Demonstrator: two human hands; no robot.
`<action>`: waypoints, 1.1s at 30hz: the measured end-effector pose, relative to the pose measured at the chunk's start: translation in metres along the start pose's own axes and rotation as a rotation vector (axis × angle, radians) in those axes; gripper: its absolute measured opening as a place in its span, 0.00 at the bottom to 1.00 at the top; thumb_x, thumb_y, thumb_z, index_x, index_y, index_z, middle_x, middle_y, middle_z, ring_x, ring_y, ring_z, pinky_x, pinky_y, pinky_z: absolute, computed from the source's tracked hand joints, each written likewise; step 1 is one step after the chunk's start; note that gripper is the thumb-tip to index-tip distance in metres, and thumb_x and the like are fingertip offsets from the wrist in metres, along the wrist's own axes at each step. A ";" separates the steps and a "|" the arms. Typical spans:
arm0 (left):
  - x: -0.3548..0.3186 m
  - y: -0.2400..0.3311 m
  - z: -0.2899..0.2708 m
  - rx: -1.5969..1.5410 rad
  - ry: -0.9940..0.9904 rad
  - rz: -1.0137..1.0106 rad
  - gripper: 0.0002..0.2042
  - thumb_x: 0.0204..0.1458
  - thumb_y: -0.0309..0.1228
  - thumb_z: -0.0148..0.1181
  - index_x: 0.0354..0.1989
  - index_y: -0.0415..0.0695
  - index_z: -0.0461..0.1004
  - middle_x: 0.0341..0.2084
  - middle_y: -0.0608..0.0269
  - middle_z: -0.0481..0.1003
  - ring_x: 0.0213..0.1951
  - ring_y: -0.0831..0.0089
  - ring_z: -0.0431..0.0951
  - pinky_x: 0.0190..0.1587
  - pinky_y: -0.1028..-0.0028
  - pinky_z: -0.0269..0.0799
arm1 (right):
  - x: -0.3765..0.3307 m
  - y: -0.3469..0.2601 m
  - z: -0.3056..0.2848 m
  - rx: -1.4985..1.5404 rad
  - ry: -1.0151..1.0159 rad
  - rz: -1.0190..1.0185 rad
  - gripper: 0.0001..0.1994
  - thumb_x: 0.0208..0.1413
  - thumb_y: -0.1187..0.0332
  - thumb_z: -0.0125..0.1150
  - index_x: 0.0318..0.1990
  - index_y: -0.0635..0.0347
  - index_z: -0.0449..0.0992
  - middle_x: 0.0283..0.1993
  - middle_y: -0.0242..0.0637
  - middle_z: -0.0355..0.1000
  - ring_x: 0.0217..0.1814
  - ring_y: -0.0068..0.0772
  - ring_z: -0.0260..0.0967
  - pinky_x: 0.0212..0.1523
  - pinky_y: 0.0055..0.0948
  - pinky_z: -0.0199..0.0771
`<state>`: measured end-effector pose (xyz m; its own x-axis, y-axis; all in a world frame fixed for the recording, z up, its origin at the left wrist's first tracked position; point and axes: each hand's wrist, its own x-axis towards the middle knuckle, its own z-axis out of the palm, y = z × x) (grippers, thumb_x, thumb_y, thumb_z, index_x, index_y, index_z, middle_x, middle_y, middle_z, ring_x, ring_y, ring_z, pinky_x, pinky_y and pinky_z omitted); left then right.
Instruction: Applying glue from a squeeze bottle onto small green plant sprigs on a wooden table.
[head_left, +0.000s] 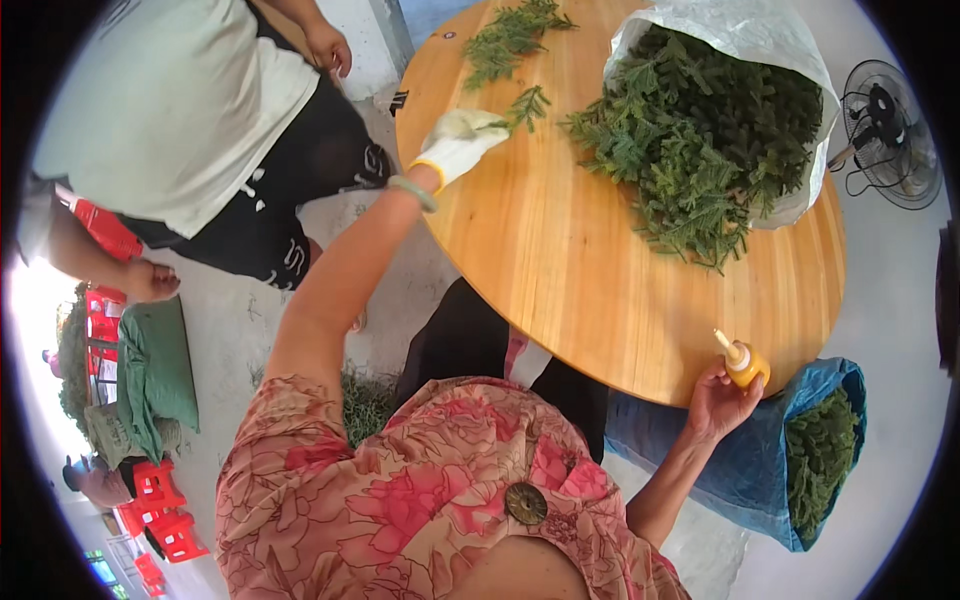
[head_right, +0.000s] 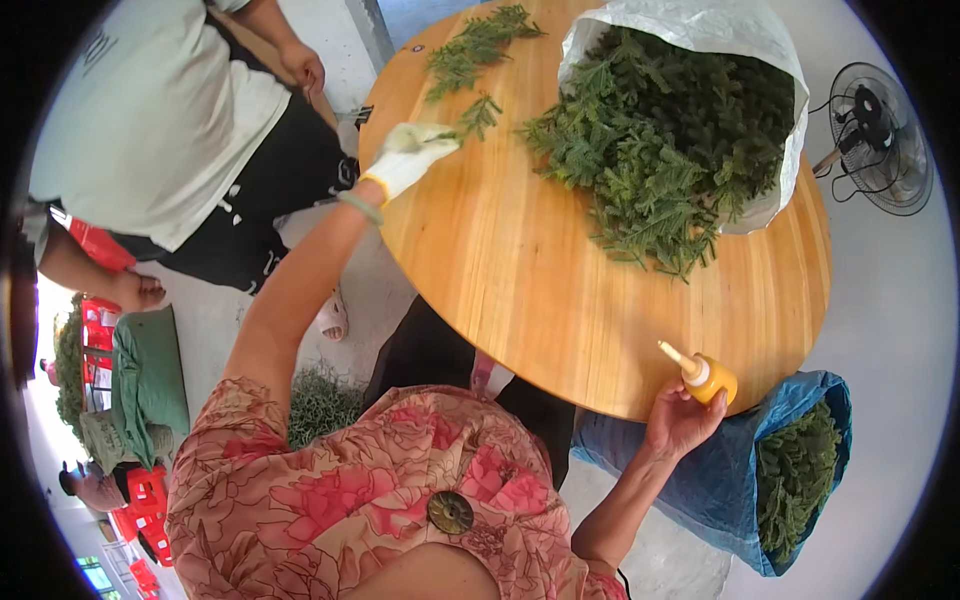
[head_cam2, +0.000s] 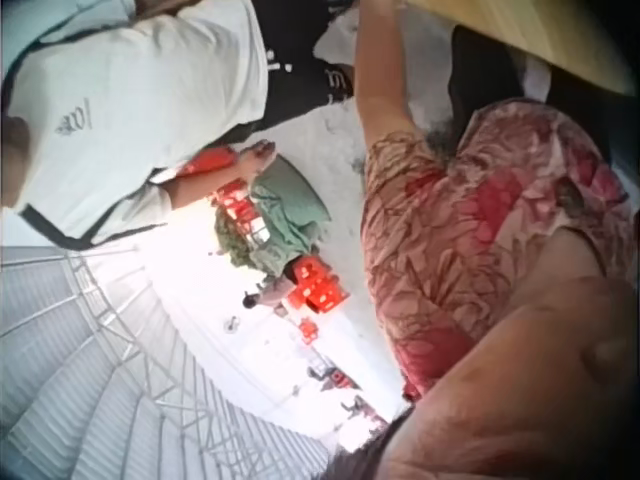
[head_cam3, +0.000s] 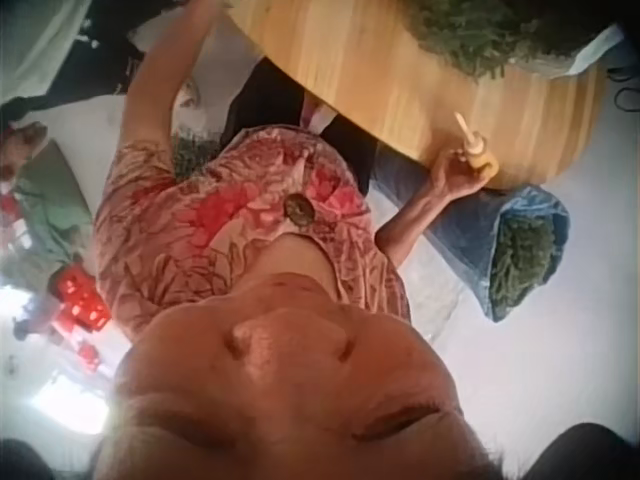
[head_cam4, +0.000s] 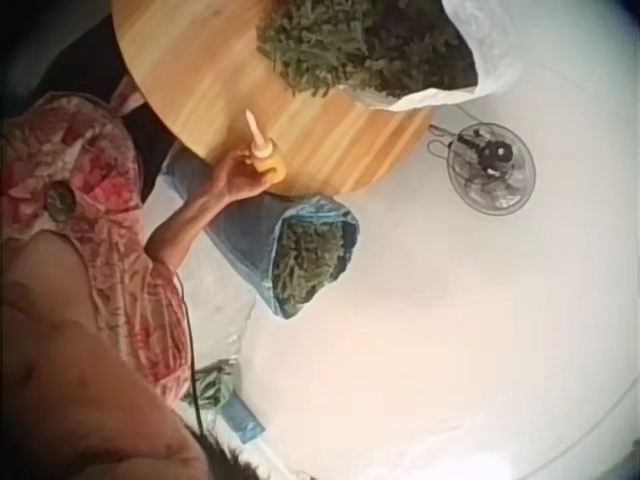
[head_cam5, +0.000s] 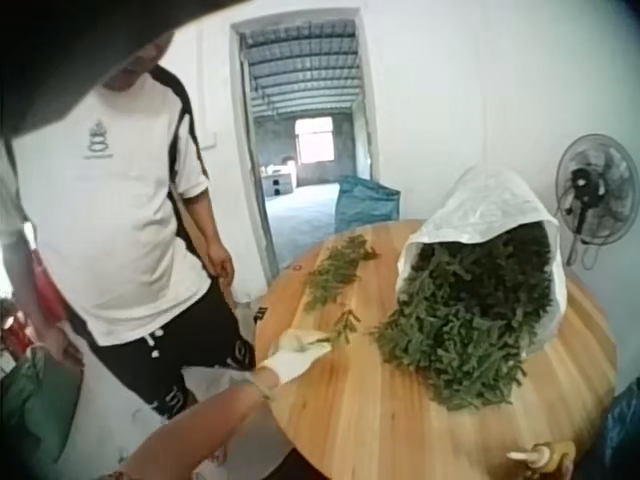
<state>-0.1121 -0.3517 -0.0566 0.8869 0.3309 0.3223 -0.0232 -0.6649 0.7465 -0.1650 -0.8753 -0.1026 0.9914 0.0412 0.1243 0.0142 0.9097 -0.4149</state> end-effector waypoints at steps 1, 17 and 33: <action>-0.015 0.007 -0.005 -0.106 -0.090 0.053 0.17 0.54 0.38 0.62 0.48 0.40 0.79 0.44 0.57 0.81 0.46 0.68 0.80 0.50 0.73 0.73 | 0.000 0.000 0.000 -0.008 0.025 -0.016 0.24 0.56 0.62 0.66 0.56 0.65 0.70 0.56 0.48 0.71 0.39 0.32 0.70 0.39 0.25 0.76; -0.138 0.068 0.053 0.314 -0.133 0.796 0.09 0.44 0.30 0.64 0.36 0.47 0.81 0.35 0.67 0.80 0.38 0.63 0.78 0.42 0.66 0.73 | -0.003 0.010 0.015 -0.100 -0.049 -0.024 0.25 0.54 0.62 0.66 0.55 0.66 0.67 0.53 0.52 0.71 0.41 0.34 0.73 0.38 0.26 0.78; -0.152 0.079 0.048 0.233 0.068 1.041 0.11 0.37 0.30 0.61 0.32 0.54 0.80 0.34 0.75 0.78 0.37 0.72 0.78 0.36 0.69 0.71 | -0.006 0.022 0.041 -0.245 -0.024 -0.031 0.24 0.56 0.62 0.64 0.55 0.67 0.68 0.54 0.54 0.70 0.38 0.34 0.71 0.40 0.27 0.77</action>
<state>-0.2268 -0.4868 -0.0752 0.4540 -0.4415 0.7739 -0.6589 -0.7510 -0.0419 -0.1760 -0.8388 -0.0754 0.9866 0.0272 0.1608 0.0789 0.7832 -0.6168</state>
